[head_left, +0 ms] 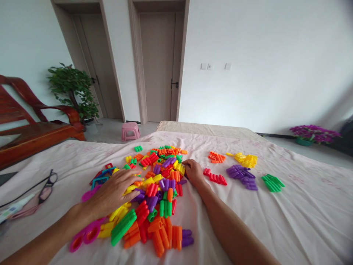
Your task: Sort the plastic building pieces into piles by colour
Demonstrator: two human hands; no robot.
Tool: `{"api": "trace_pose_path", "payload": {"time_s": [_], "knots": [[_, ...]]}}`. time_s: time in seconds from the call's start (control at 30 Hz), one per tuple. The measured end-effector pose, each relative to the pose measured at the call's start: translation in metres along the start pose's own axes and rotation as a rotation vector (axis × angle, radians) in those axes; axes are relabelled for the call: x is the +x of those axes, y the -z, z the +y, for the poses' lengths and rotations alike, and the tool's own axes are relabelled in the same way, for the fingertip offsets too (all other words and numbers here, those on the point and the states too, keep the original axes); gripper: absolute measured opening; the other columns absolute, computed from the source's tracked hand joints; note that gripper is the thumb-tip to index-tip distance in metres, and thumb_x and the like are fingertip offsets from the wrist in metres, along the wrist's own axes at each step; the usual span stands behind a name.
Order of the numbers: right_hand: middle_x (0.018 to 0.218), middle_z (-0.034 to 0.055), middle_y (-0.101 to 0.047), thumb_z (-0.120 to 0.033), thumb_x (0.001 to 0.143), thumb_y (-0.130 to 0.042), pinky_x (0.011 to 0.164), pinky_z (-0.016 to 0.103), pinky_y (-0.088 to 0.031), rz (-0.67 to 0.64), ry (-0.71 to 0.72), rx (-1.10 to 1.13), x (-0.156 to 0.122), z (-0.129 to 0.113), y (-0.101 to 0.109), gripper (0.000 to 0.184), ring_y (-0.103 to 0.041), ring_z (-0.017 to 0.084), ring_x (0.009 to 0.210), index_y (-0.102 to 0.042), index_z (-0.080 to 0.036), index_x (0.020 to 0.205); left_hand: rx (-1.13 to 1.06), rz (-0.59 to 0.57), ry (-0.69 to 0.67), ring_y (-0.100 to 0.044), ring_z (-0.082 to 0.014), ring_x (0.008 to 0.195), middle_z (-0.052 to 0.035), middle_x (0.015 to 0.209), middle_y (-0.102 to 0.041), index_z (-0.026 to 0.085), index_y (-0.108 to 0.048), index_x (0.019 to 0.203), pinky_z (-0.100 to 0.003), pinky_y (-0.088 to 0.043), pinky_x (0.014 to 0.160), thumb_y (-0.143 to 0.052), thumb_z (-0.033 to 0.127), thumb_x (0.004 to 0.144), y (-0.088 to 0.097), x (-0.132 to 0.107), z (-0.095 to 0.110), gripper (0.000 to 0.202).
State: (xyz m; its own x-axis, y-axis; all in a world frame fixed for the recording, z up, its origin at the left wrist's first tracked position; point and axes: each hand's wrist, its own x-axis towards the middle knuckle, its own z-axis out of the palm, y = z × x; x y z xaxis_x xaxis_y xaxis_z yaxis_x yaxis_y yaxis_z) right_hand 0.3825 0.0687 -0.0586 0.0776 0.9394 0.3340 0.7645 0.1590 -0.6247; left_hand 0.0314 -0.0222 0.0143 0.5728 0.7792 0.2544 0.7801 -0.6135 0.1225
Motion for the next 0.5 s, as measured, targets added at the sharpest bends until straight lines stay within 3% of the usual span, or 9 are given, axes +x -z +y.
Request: {"api": "trace_pose_path", "payload": {"time_s": [0.23,0.37,0.5], "knots": [[0.102,0.0031,-0.072,-0.012,0.08,-0.048,0.086,0.024,-0.045,-0.006,0.005,0.008,0.0,0.001,0.0,0.033,-0.064,0.018,0.096,-0.074,-0.022,0.095,0.128,0.111,0.082,-0.042,-0.0313,0.135,-0.0045,0.15,-0.045,0.038,-0.041,0.145,-0.049,-0.033,0.111,-0.061,0.059,0.076,-0.018,-0.063,-0.017,0.075],[0.101,0.0032,-0.071,-0.012,0.079,-0.047,0.085,0.024,-0.045,-0.004,-0.001,0.003,0.0,0.0,-0.001,0.033,-0.064,0.018,0.095,-0.074,-0.022,0.096,0.157,0.185,0.113,-0.046,-0.0373,0.132,0.0007,0.15,-0.047,0.054,-0.024,0.148,-0.057,-0.036,0.109,-0.067,0.061,0.066,-0.029,-0.106,-0.025,0.093],[0.101,0.003,-0.071,-0.013,0.079,-0.047,0.083,0.024,-0.044,-0.01,-0.004,-0.002,-0.001,-0.001,0.0,0.033,-0.064,0.017,0.095,-0.074,-0.023,0.095,0.124,0.227,0.217,-0.045,-0.0416,0.132,-0.0015,0.151,-0.045,0.056,-0.011,0.148,-0.06,-0.043,0.102,-0.072,0.06,0.059,-0.047,-0.127,-0.023,0.108]]}}
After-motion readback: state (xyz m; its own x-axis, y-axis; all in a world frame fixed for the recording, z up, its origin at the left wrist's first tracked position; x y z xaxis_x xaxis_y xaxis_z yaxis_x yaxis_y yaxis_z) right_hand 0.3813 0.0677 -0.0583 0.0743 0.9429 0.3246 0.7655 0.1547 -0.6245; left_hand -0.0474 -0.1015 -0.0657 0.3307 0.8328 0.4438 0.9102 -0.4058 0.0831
